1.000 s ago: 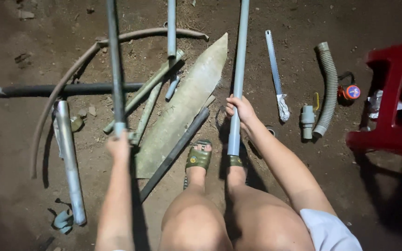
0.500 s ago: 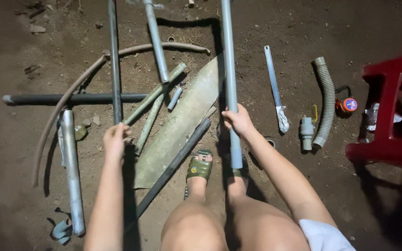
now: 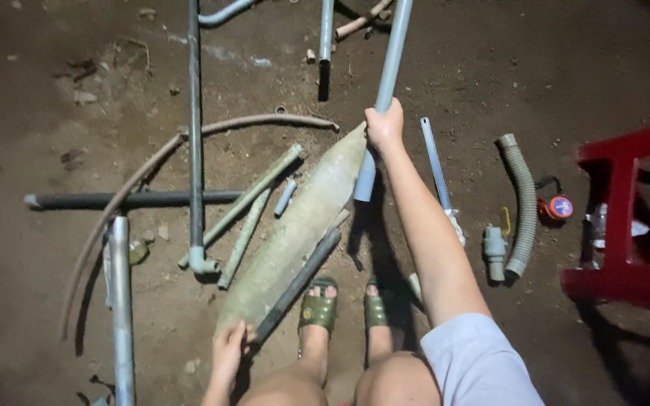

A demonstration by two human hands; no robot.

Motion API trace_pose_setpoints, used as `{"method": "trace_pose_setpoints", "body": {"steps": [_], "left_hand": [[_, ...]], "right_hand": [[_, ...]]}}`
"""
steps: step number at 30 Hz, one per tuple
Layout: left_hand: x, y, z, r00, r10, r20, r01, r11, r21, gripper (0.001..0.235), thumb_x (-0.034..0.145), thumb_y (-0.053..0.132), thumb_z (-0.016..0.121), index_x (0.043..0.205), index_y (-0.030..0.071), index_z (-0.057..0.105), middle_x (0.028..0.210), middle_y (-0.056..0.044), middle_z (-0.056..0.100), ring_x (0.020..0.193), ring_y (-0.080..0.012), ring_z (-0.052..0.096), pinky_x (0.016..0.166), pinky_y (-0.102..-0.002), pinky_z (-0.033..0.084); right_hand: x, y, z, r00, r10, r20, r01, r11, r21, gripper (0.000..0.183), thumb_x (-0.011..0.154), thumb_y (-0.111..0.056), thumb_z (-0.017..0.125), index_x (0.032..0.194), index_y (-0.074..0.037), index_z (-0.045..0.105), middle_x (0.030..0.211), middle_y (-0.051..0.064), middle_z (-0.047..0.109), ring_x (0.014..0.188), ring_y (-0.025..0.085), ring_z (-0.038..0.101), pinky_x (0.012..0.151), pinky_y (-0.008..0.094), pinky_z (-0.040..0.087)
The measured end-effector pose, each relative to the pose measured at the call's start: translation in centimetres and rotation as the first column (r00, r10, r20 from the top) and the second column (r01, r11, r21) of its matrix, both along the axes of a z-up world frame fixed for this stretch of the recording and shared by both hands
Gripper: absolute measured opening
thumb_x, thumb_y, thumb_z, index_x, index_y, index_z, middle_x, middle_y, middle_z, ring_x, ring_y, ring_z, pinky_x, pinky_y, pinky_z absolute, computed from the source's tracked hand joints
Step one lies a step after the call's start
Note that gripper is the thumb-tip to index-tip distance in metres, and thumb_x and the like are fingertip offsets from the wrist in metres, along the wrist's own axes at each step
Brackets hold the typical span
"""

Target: The person assembles metal pipes and fittings into a frame structure on the ground, then uses a hacksaw to cut a pipe segment. The person handles multiple pipe pieces and connectors, joining them by hand and sawing one piece to length.

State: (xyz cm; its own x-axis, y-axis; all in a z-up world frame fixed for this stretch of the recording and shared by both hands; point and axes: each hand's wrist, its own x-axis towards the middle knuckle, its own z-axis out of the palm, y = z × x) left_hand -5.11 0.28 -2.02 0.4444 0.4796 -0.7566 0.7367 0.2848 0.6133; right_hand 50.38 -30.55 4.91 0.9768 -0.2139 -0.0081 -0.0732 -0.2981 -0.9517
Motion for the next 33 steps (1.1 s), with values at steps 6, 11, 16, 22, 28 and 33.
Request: {"method": "trace_pose_setpoints", "body": {"steps": [6,11,16,22,28,33], "left_hand": [[1.5,3.4,1.7,0.990,0.126,0.060,-0.131,0.987,0.089,0.032,0.111,0.021,0.062,0.126,-0.007,0.069,0.106,-0.019,0.077,0.084,-0.0258,0.069,0.073,-0.036,0.054],[8.7,2.1,5.2,0.986,0.014,0.163,-0.013,1.000,-0.009,0.039,0.113,0.030,0.056,0.124,-0.005,0.069,0.103,-0.020,0.077,0.084,-0.0271,0.070,0.074,-0.038,0.054],[16.2,-3.5,6.1,0.896,-0.300,0.328,0.343,0.936,-0.081,0.061,0.100,0.035,0.058,0.152,0.002,0.048,0.129,-0.019,0.076,0.110,-0.0262,0.076,0.090,-0.038,0.062],[16.8,-10.7,8.6,0.856,-0.377,0.354,0.476,0.842,-0.253,0.058,0.093,0.012,0.073,0.142,0.002,0.044,0.095,-0.020,0.070,0.065,-0.0275,0.069,0.058,-0.037,0.058],[14.7,-9.7,5.3,0.841,-0.517,0.158,0.514,0.855,0.063,0.088,0.087,0.034,0.087,0.155,0.001,0.043,0.068,-0.018,0.075,0.050,-0.0294,0.076,0.056,-0.042,0.064],[12.1,-5.8,5.2,0.848,-0.515,0.122,0.515,0.856,0.033,0.088,0.093,0.030,0.081,0.160,-0.004,0.035,0.081,-0.025,0.074,0.055,-0.0325,0.076,0.056,-0.044,0.063]], "right_hand": [[0.6,2.0,1.3,0.995,0.038,-0.096,-0.019,0.983,0.184,0.025,0.085,-0.008,0.059,0.108,-0.001,0.057,0.080,0.012,0.063,0.046,0.020,0.058,0.042,0.036,0.052],[-4.3,3.1,-4.7,0.974,0.114,-0.196,-0.086,0.986,0.144,0.019,0.079,-0.006,0.065,0.097,-0.001,0.061,0.070,0.009,0.066,0.052,0.022,0.063,0.045,0.034,0.054],[-18.6,8.7,-6.6,0.872,0.308,-0.380,-0.109,0.880,0.462,0.019,0.089,-0.005,0.061,0.108,-0.002,0.059,0.077,0.008,0.063,0.055,0.018,0.061,0.049,0.031,0.055],[-26.1,11.4,-5.3,0.820,0.463,-0.336,-0.089,0.684,0.724,0.018,0.090,-0.004,0.060,0.107,-0.001,0.054,0.073,0.009,0.060,0.049,0.018,0.055,0.045,0.030,0.047],[-25.9,9.3,-3.2,0.754,0.549,-0.360,-0.321,0.787,0.527,0.044,0.092,-0.033,0.079,0.118,-0.001,0.065,0.091,0.020,0.073,0.079,0.032,0.075,0.069,0.045,0.063],[-22.8,1.2,-3.7,0.776,0.513,-0.368,-0.442,0.858,0.263,0.028,0.100,-0.036,0.076,0.110,-0.010,0.080,0.097,0.009,0.082,0.090,0.023,0.079,0.083,0.039,0.064]]}}
